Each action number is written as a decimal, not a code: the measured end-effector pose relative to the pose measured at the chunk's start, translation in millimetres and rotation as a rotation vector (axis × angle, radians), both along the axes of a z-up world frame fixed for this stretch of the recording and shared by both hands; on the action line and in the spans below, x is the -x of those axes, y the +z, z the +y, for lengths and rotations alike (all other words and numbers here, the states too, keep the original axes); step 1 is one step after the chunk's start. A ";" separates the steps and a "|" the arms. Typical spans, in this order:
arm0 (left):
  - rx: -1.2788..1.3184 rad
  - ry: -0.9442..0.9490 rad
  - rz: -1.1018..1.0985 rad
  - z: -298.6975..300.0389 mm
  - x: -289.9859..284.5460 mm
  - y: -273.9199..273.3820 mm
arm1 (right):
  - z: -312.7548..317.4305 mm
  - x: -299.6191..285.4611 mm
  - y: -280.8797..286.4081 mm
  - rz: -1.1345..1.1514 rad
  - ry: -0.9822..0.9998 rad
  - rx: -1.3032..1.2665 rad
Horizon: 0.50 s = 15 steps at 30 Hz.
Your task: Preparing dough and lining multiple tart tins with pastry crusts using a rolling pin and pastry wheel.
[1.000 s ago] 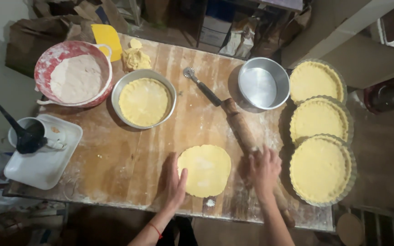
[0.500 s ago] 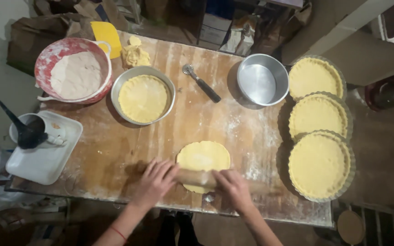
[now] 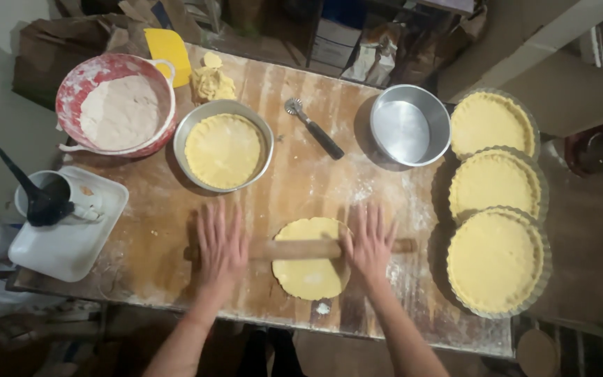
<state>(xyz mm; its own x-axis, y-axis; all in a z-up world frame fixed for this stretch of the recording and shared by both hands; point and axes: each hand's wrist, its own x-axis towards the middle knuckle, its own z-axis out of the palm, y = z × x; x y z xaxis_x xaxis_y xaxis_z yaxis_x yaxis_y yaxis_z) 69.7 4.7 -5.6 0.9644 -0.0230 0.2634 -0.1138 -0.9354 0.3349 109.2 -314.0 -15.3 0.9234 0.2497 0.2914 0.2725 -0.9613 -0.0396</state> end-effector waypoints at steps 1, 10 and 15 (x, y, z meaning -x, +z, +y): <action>-0.001 0.000 -0.001 0.6 -17.3 -2.2 | 1.9 -21.7 2.6 -0.001 0.000 -0.001; 0.065 0.185 -0.177 7.3 -96.6 -17.7 | 15.8 -118.7 5.9 0.115 0.011 -0.350; 0.069 0.174 -0.133 2.6 -67.6 -11.6 | 11.6 -82.1 11.8 0.004 0.010 -0.315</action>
